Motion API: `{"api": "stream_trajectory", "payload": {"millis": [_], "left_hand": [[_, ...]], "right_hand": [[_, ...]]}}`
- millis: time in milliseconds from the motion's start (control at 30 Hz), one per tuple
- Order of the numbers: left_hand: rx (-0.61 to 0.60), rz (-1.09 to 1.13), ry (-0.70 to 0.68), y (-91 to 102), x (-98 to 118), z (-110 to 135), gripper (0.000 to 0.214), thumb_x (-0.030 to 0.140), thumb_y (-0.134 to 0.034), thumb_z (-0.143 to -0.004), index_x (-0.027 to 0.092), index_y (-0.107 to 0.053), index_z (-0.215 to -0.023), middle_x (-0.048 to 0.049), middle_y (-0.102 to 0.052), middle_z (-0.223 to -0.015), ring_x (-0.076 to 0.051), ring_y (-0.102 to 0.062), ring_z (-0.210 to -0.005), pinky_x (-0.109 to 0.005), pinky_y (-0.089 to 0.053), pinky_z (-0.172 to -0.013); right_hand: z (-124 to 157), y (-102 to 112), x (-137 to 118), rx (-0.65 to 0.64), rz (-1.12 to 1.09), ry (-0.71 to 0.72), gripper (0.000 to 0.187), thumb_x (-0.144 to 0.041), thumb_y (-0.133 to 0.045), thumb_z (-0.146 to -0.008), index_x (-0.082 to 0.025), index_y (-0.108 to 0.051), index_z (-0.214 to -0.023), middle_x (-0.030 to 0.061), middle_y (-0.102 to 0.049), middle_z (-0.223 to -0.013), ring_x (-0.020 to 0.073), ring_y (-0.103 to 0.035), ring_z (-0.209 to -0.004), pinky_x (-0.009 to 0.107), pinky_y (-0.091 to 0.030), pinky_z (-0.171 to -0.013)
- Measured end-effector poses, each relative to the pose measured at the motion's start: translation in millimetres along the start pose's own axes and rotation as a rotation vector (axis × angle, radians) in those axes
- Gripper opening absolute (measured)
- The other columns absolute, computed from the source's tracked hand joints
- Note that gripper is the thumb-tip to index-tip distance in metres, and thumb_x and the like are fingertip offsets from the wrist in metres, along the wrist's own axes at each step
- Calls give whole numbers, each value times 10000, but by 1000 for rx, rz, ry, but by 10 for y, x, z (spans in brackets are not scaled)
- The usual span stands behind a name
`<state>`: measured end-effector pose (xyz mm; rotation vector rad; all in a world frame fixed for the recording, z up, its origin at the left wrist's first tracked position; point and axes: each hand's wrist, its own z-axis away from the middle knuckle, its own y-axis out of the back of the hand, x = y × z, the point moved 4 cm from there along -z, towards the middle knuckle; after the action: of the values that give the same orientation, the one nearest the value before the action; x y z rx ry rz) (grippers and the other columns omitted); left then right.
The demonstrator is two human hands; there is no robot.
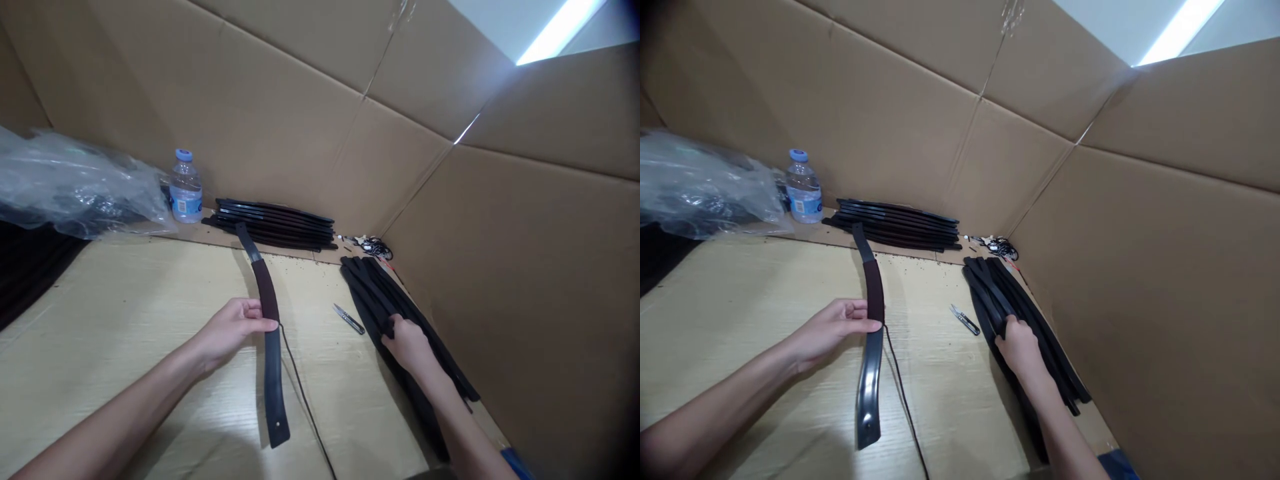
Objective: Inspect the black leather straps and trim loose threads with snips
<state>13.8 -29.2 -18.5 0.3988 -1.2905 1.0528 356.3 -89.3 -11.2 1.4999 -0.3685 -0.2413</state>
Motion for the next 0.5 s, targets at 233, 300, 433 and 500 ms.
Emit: {"api": "stream_trajectory", "payload": {"millis": [233,300,433,500], "left_hand": [[-45,-8,-9,-36,31,36,447,273,-671,-634,115,-609,-1047,-116,-627,-1086,-163,-591,-946,-307,-421,-902],[-46,-17,-15,-36,27,39,452,282,-668,-636,114,-609,-1052,-122,-626,-1085,-164,-591,-944,-302,-426,-885],[-23,-43,-22,-7,15,26,473,308,-675,-628,104,-613,-1051,-133,-629,-1071,-169,-593,-932,-300,-431,-861],[-16,-43,-22,9,12,18,480,306,-681,-621,105,-614,-1052,-130,-629,-1072,-166,-592,-932,-294,-431,-856]], "right_hand": [[123,134,38,29,-317,6,175,-319,-582,-674,-150,-584,-626,77,-593,-598,203,-566,-616,276,-365,-558],[203,132,-4,37,-551,-59,260,-392,-563,-716,-159,-561,-599,52,-562,-556,175,-525,-546,270,-356,-522],[523,26,-423,-130,-1246,-190,360,-487,-566,-753,-156,-539,-614,19,-547,-557,132,-497,-502,249,-390,-506],[747,-11,-762,-176,-1553,-287,317,-451,-628,-728,-140,-575,-698,45,-611,-673,144,-569,-614,248,-451,-592]]}}
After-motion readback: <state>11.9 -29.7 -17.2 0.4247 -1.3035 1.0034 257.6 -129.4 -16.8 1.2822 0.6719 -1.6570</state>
